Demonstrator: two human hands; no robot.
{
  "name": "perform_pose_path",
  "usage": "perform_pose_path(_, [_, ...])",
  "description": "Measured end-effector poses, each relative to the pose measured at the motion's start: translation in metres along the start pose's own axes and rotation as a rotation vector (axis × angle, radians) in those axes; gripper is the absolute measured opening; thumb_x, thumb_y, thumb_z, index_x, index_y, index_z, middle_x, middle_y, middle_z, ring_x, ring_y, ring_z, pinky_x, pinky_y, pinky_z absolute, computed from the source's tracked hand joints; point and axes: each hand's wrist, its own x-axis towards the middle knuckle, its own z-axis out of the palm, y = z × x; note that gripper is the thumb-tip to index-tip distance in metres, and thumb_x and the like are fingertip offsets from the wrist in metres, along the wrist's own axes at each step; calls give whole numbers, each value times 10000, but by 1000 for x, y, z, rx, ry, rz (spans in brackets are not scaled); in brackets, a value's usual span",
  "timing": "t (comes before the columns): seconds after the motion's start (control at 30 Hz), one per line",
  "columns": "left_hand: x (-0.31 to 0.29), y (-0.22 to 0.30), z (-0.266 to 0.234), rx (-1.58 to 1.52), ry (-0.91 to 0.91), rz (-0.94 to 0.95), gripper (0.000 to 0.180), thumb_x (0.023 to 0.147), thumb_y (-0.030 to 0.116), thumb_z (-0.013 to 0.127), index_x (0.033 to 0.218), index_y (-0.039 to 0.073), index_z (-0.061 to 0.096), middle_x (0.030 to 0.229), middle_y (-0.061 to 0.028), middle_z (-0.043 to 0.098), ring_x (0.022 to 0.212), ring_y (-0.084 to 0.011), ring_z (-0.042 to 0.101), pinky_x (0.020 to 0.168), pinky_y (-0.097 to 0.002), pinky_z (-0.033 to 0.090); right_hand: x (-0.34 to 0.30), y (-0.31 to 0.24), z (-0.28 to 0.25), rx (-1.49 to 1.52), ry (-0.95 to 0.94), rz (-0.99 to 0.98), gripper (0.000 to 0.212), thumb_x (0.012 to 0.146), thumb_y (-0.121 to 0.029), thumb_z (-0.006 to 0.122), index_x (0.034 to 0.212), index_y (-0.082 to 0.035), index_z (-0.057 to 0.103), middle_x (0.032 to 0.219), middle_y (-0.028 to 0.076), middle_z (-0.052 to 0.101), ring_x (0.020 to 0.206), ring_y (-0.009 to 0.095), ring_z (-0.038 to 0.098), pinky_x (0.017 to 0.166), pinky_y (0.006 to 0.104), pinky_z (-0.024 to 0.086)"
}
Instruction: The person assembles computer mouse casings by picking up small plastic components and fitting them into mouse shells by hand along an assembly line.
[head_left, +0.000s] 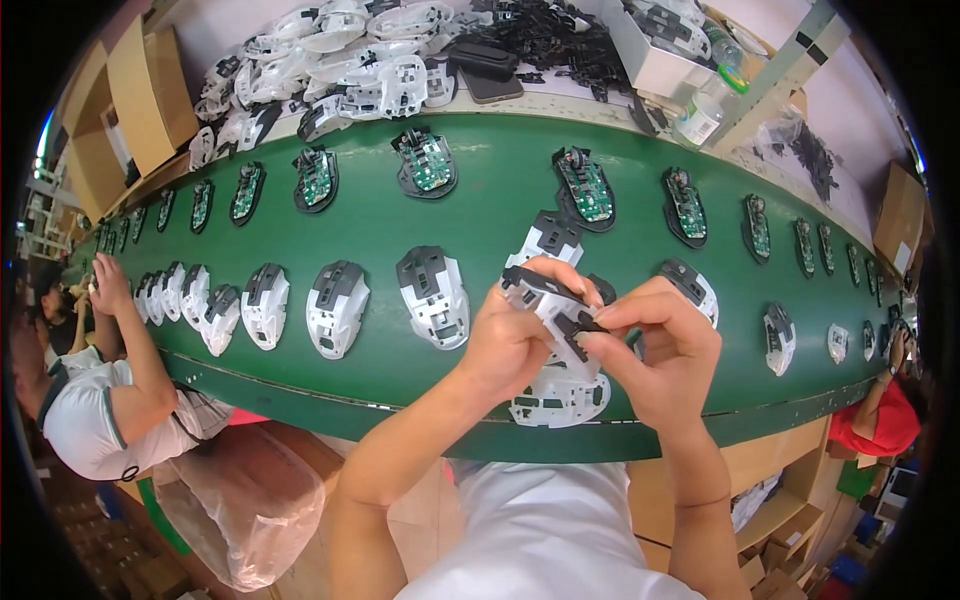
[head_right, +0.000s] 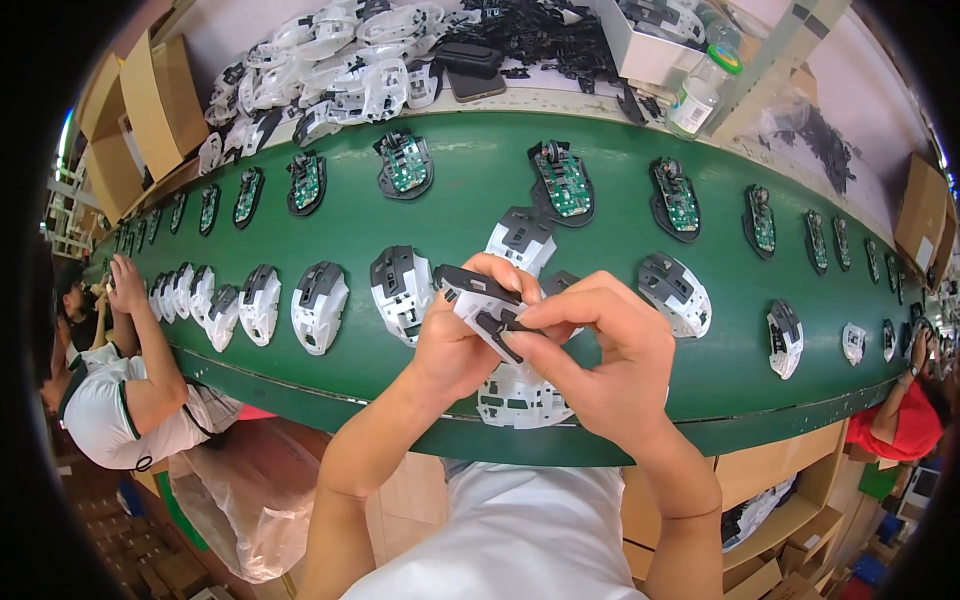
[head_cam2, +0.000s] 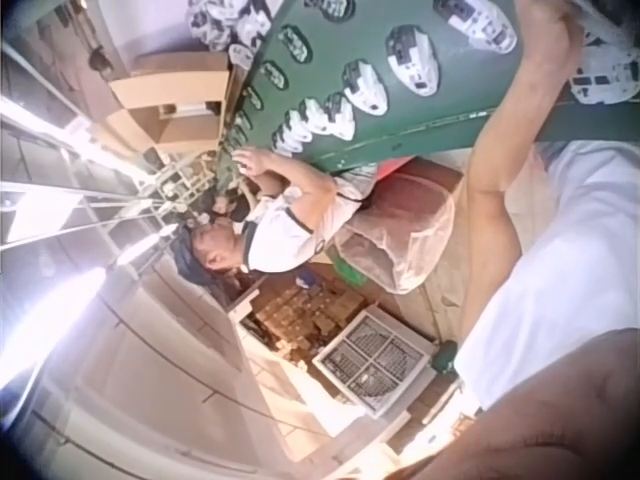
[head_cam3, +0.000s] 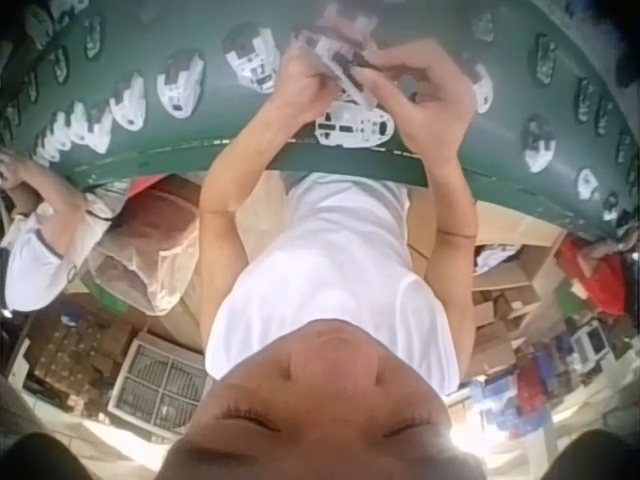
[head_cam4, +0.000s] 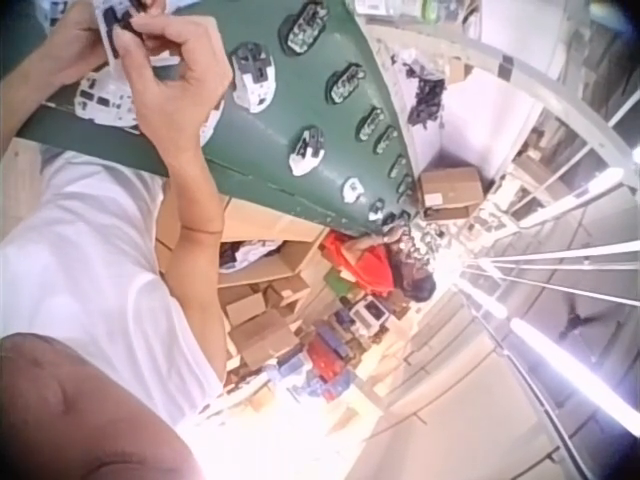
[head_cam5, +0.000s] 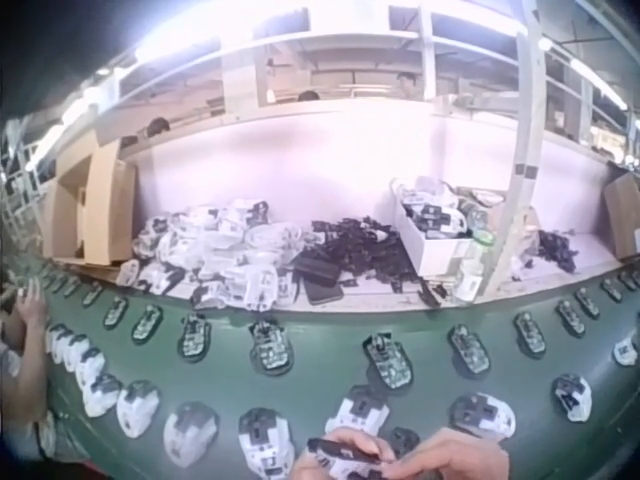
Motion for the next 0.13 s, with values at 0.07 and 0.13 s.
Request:
perform_pose_path(0.07, [0, 0, 0, 24, -9, 18, 352, 714, -144, 473, 1014, 14, 566, 1002, -160, 628, 964, -260, 623, 856, -366, 511, -1, 0, 2, -26, 11, -7, 231, 694, 57, 791, 889, -21, 694, 848, 87, 654, 715, 166, 639, 635, 254, 512])
perform_pose_path(0.13, [-1, -1, -6, 33, -32, -1, 352, 714, -138, 482, 1019, 16, 566, 1019, -169, 626, 976, -267, 622, 864, -375, 509, -1, 2, 3, -51, 22, -15, 230, 693, 45, 797, 886, -33, 699, 866, 85, 658, 720, 175, 640, 639, 260, 513])
